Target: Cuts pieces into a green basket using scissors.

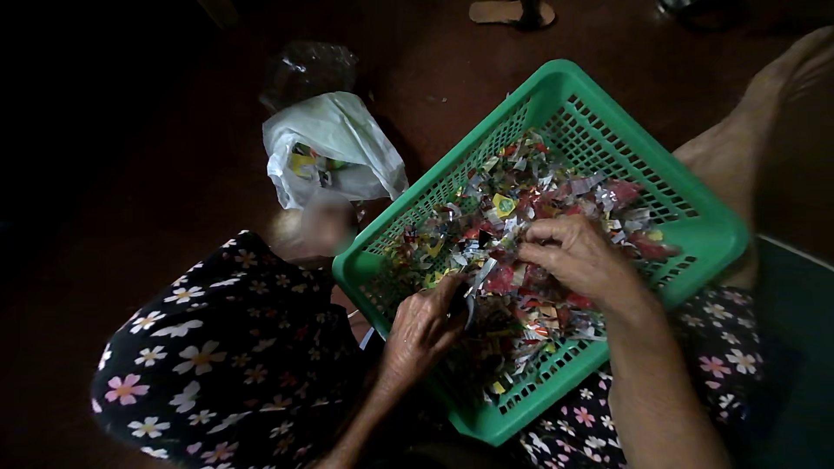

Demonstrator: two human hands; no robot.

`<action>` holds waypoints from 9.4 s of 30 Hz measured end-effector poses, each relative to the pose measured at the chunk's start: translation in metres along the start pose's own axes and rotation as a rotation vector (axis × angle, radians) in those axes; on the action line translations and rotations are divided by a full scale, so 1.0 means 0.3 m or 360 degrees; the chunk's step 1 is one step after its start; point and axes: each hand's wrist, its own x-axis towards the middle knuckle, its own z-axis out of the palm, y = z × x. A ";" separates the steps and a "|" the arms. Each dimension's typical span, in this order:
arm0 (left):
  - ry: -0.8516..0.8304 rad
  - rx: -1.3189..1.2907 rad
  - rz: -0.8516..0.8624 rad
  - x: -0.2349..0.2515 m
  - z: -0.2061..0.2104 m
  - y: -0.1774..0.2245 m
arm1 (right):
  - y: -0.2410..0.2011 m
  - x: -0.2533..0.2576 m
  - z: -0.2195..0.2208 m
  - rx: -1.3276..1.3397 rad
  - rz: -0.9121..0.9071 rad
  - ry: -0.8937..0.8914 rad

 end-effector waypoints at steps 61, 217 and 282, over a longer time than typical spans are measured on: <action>0.0162 -0.0044 0.0014 0.000 0.012 -0.007 | 0.008 -0.015 0.000 0.0116 -0.0231 0.0009; 0.0200 0.0304 -0.0073 0.013 0.004 0.017 | -0.038 -0.003 0.020 0.0083 -0.0090 -0.0093; 0.0192 0.0129 -0.0113 0.003 -0.001 0.004 | -0.026 0.000 0.040 0.0467 0.0097 0.0036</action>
